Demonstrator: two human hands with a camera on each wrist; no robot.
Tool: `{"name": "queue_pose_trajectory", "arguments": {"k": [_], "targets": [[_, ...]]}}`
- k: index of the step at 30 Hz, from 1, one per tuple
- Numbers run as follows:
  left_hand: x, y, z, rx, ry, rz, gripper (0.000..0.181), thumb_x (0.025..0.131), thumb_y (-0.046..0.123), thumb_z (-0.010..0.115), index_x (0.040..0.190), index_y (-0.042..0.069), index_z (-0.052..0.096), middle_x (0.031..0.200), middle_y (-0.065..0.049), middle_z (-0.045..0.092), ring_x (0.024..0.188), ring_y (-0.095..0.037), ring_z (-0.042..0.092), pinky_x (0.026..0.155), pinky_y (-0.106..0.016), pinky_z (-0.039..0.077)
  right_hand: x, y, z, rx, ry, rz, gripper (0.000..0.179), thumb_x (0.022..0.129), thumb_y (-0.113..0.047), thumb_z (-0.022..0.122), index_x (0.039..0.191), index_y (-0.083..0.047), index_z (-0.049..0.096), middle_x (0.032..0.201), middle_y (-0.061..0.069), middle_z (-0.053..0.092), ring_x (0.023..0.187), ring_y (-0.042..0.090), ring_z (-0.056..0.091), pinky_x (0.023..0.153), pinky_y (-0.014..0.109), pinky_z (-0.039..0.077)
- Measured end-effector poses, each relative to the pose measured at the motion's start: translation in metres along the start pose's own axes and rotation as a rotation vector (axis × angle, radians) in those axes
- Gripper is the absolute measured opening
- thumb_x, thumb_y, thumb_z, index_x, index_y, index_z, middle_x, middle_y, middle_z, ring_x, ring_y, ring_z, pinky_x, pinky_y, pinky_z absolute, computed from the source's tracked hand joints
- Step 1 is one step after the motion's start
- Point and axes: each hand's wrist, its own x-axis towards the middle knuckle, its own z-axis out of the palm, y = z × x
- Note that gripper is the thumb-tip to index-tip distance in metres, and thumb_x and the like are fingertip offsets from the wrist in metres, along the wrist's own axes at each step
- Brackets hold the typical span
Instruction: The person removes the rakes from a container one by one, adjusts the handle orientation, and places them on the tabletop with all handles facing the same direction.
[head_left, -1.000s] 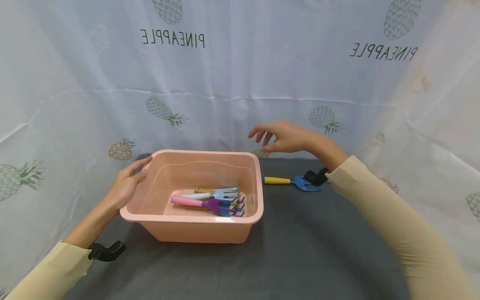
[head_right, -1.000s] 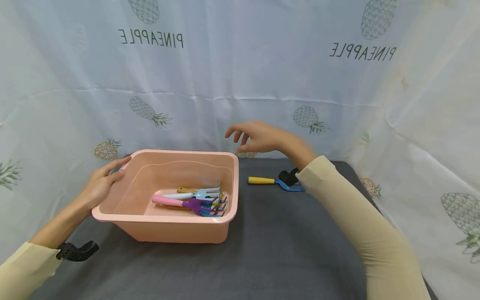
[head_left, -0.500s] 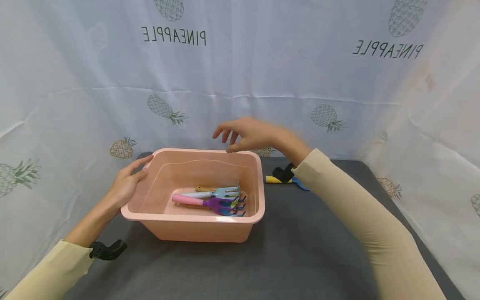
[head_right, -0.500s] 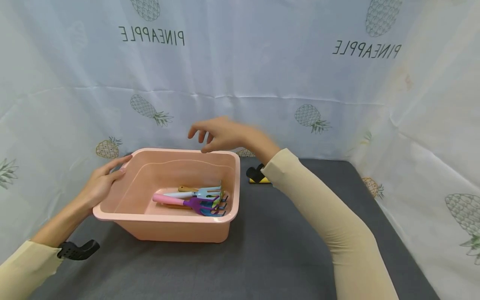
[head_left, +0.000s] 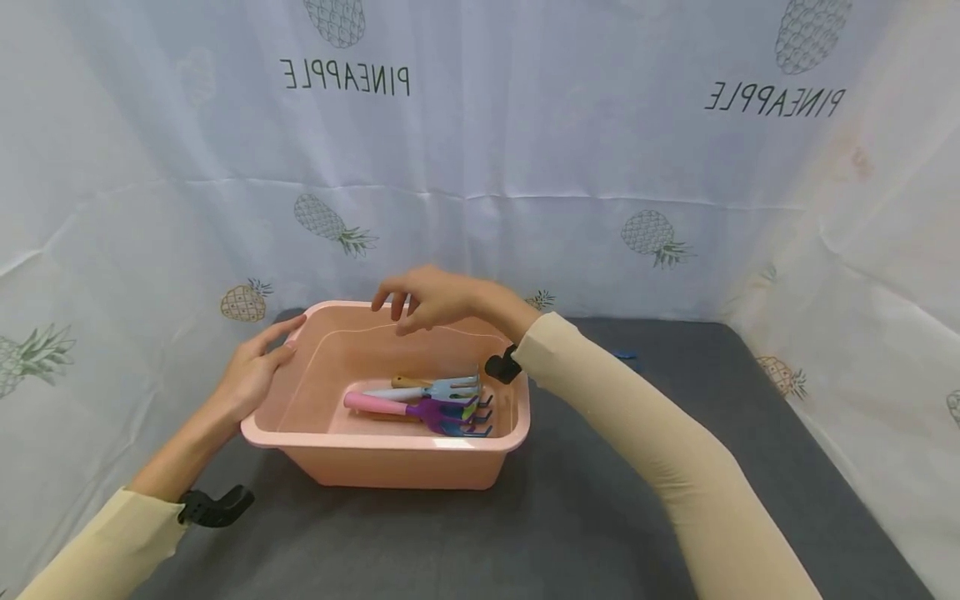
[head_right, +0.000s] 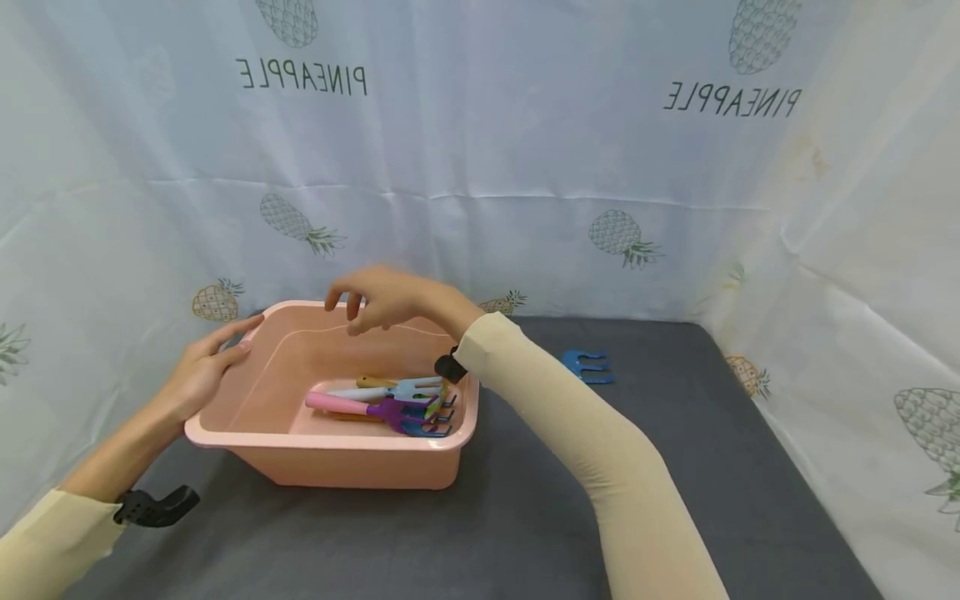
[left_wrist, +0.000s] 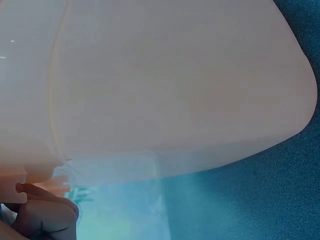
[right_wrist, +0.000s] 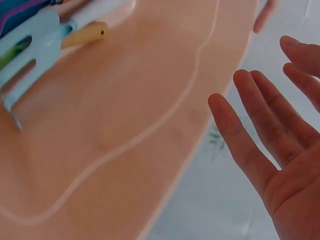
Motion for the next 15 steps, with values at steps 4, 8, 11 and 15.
{"name": "queue_pose_trajectory", "arguments": {"k": [4,8,11,15], "targets": [[0.000,0.000,0.000,0.004,-0.003,0.002,0.051,0.104,0.035,0.036,0.153,0.021,0.029,0.148,-0.025,0.039,0.093,0.010,0.056,0.073,-0.018,0.052,0.015,0.001,0.019,0.068,-0.049,0.018,0.039,0.090,-0.018,0.065,0.128,-0.019,0.054,0.114,0.003,0.063,0.099,0.016,0.065,0.071,0.034,0.058],[0.000,0.000,0.000,0.016,-0.001,0.002,0.051,0.105,0.035,0.036,0.153,0.021,0.029,0.149,-0.024,0.038,0.096,0.008,0.056,0.074,-0.017,0.051,0.032,0.007,0.039,0.070,-0.086,0.047,0.038,0.091,-0.016,0.064,0.127,-0.020,0.054,0.115,0.006,0.064,0.099,0.015,0.062,0.070,0.034,0.058],[0.000,-0.001,0.000,0.006,-0.001,-0.001,0.051,0.105,0.035,0.036,0.153,0.021,0.029,0.149,-0.023,0.038,0.097,0.008,0.055,0.075,-0.015,0.051,0.043,0.010,0.052,0.081,-0.090,0.073,0.036,0.090,-0.013,0.063,0.125,-0.019,0.055,0.114,0.009,0.064,0.095,0.015,0.062,0.068,0.035,0.059],[-0.001,-0.001,0.000,-0.009,-0.001,-0.004,0.050,0.105,0.034,0.036,0.153,0.021,0.029,0.149,-0.023,0.039,0.095,0.009,0.056,0.074,-0.016,0.051,0.053,0.014,0.065,0.117,-0.094,0.085,0.035,0.089,-0.008,0.062,0.123,-0.014,0.056,0.109,0.011,0.065,0.086,0.020,0.066,0.070,0.041,0.059]]}}
